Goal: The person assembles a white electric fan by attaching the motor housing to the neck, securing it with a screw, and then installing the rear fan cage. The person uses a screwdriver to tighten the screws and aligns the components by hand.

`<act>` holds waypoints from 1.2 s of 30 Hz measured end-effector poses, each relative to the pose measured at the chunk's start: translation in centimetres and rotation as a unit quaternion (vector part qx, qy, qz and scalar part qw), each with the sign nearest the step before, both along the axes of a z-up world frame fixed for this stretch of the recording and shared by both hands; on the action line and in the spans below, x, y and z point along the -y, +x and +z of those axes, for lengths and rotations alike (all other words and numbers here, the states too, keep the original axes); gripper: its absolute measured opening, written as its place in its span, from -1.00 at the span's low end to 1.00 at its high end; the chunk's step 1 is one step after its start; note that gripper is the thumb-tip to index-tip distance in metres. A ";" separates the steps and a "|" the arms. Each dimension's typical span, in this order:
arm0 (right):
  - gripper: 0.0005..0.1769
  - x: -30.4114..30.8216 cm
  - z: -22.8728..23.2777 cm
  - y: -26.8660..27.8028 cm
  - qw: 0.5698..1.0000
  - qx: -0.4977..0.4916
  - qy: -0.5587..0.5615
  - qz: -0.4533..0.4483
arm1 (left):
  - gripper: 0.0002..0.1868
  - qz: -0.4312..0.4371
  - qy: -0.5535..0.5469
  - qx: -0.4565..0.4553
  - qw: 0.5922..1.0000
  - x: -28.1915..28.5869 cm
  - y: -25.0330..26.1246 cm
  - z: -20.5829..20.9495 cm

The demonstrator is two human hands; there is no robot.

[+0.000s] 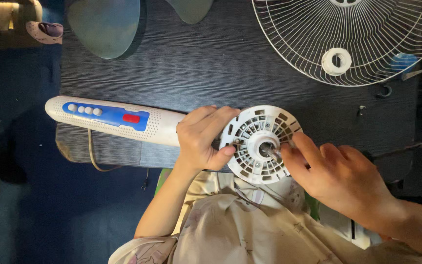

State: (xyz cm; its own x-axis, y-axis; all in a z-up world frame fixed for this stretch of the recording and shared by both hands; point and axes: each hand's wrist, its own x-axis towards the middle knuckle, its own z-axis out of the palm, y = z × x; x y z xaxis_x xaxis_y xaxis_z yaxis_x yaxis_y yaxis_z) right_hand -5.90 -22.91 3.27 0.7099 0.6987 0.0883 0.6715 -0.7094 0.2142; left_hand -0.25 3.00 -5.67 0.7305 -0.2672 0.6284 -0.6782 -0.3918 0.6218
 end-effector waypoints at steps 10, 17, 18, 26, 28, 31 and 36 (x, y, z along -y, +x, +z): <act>-0.75 0.2 0.2 0.8 0.995 -0.088 0.055 -0.006 | -0.34 0.003 0.003 0.001 1.000 0.1 -0.1 0.2; -0.73 1.0 -0.3 1.5 0.984 -0.141 0.107 -0.020 | -0.34 -0.001 0.001 0.000 1.000 0.0 0.0 0.2; -0.72 1.0 -0.4 1.5 0.983 -0.143 0.112 -0.018 | -0.34 0.000 0.000 -0.001 1.000 0.1 -0.1 0.2; -0.79 0.6 -0.8 1.8 0.969 -0.143 0.201 0.000 | -0.34 -0.002 -0.004 -0.003 1.000 0.1 0.0 0.3; -0.78 0.8 -1.0 1.8 0.966 -0.157 0.204 0.001 | -0.34 -0.003 0.000 -0.007 1.000 0.1 0.0 0.3; -0.76 1.2 -1.1 1.7 0.958 -0.217 0.187 -0.008 | -0.34 -0.001 -0.008 -0.004 1.000 0.1 0.0 0.3; -0.73 2.7 -0.4 0.8 0.949 -0.195 0.249 -0.015 | -0.35 -0.002 -0.002 0.001 1.000 0.1 0.0 0.2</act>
State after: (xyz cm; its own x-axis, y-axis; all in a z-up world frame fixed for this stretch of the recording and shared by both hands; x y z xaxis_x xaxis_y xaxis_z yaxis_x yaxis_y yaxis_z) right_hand -5.09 -25.63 2.86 0.7751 0.6184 0.1294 0.6092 -0.6772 -0.4127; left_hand -0.23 2.88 -5.43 0.7285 -0.2677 0.6306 -0.6806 -0.3872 0.6220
